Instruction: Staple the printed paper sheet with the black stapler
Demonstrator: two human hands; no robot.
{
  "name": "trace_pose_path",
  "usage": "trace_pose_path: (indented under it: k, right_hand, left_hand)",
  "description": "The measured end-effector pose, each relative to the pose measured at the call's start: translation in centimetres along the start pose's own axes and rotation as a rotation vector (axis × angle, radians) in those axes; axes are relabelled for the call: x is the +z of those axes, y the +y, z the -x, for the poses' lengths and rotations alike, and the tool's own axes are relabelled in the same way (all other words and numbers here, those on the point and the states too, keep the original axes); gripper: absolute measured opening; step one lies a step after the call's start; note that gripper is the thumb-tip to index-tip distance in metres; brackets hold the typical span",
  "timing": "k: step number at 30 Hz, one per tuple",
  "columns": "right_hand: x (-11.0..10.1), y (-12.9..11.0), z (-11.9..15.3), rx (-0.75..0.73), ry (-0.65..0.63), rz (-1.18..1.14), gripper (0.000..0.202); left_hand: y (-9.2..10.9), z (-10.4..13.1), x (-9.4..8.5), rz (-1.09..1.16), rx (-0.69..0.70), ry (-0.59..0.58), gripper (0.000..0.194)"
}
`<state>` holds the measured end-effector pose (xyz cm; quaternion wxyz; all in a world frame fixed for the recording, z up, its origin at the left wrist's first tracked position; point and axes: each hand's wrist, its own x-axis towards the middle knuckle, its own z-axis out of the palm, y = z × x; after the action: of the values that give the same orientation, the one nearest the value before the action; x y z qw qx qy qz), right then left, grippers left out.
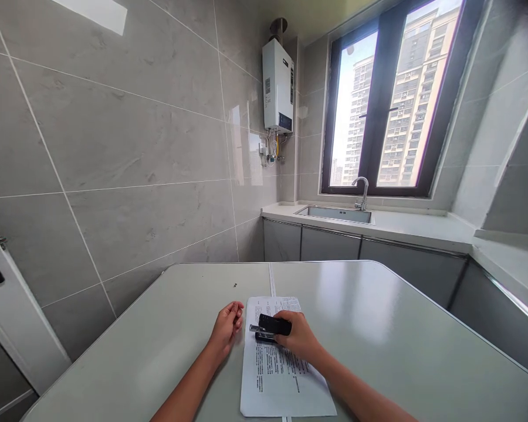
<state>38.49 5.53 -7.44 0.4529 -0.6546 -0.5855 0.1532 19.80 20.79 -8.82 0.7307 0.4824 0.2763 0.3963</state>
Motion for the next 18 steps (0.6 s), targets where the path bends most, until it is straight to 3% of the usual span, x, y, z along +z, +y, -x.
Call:
trace_pose_path:
  k: [3,6,11,15,18]
  right_hand:
    - [0.2,-0.2,0.2,0.068,-0.086,-0.039,0.034]
    - [0.4,-0.4,0.3,0.024,-0.122,-0.043,0.036]
    - [0.6,-0.3,0.4,-0.054,-0.131,-0.012,0.036]
    - [0.4,-1.4,0.6,-0.296,0.031,0.059,0.041]
    - [0.0,-2.7,0.9,-0.489,0.017,0.205,0.048]
  left_hand:
    - [0.4,0.4,0.3,0.054,-0.078,-0.145,0.039]
    - [1.0,1.1,0.8,0.106,-0.116,-0.259,0.031]
    - [1.8,2.0,1.5,-0.060,0.023,-0.312,0.034]
    - [1.8,2.6,2.0,-0.188,0.183,-0.293,0.040]
    - [1.7,3.1,2.1,-0.216,0.225,-0.286,0.040]
